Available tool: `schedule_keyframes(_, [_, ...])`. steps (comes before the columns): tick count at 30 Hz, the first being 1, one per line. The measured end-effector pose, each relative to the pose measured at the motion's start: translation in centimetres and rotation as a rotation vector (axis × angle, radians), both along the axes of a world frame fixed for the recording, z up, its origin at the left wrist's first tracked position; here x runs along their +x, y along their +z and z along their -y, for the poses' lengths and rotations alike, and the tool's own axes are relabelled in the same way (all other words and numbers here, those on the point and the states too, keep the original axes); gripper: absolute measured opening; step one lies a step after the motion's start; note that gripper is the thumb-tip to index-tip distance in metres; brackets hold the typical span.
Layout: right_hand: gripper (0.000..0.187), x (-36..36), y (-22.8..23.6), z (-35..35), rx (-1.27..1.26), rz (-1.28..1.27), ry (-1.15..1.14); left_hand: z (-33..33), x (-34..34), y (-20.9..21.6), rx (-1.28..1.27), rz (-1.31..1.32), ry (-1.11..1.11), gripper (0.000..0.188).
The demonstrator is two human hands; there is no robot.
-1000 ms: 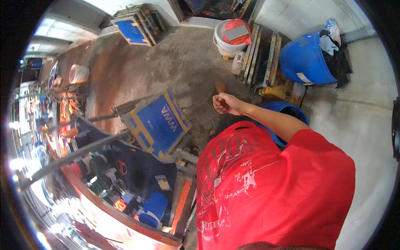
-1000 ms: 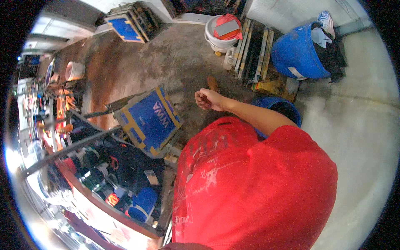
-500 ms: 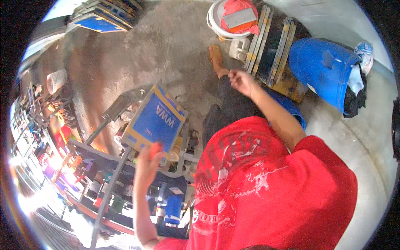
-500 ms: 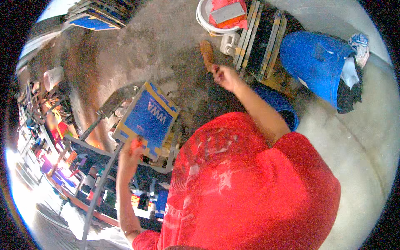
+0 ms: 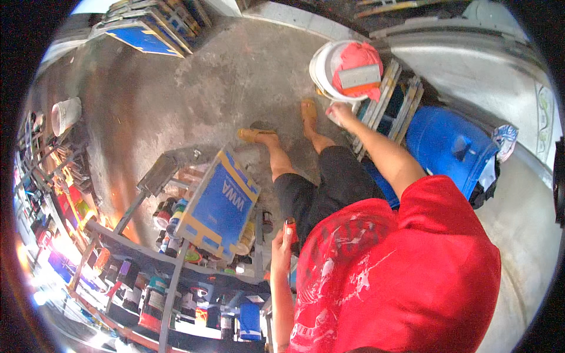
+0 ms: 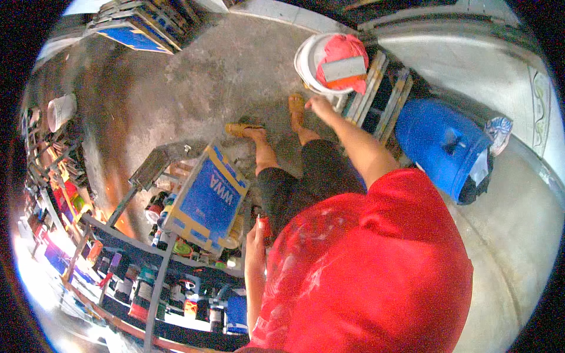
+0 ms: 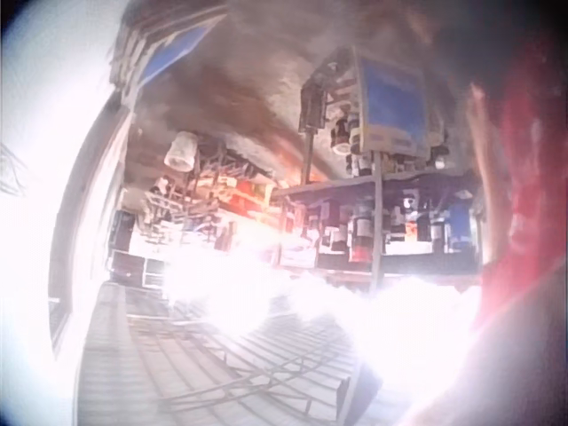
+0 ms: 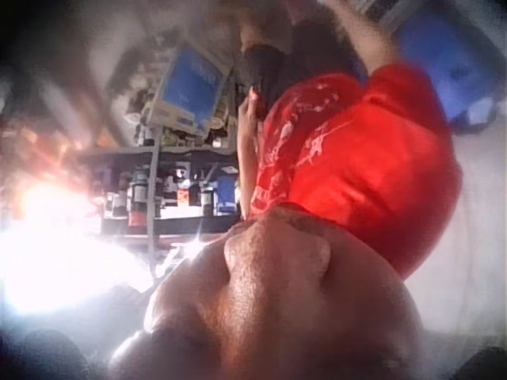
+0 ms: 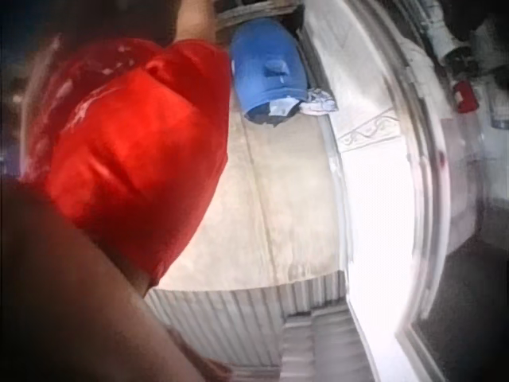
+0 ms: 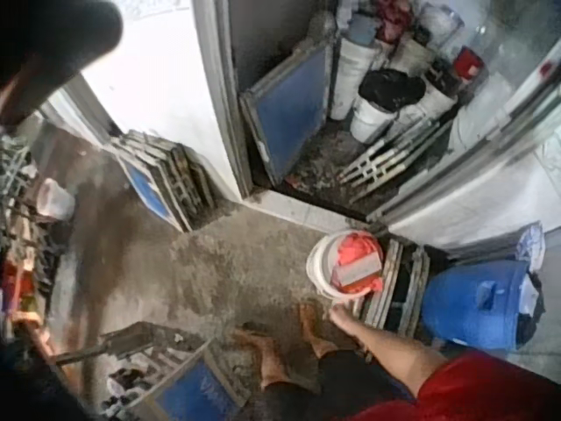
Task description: The person handles small metal pieces and washers, then uses a screwdriver to drive screws into a metal bracket while sitting on the floor. The person also moves around the workshop to retrieve items and place them on the floor.
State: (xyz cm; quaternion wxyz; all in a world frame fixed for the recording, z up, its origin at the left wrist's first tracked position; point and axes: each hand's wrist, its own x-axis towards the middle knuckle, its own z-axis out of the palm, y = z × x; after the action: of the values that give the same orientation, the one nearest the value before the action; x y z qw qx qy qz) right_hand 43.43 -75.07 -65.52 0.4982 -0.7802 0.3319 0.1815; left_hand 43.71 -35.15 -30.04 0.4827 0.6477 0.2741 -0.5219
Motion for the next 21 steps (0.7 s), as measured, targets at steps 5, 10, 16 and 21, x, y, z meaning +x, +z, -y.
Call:
schedule_keyframes(5, [0.022, 10.5, 10.7, -12.7, 0.491, -0.342, -0.270, -0.7, 8.8, -3.1, -0.001, -0.048, 0.100, 0.050])
schedule_keyframes(10, [0.023, 17.2, 16.1, -21.3, 1.502, -0.609, -0.749, 3.5, 19.4, -8.0, -0.012, 0.486, -0.168, 0.042])
schedule_keyframes(16, [0.034, 28.0, 11.2, -22.7, 1.845, -0.394, -0.608, 8.5, 28.9, -12.5, 0.189, 0.868, -0.557, 0.042])
schedule_keyframes(21, [0.038, 36.7, 0.5, -17.0, 1.846, -0.401, -0.541, 13.6, 37.0, -20.3, 0.106, 0.894, -0.471, 0.048])
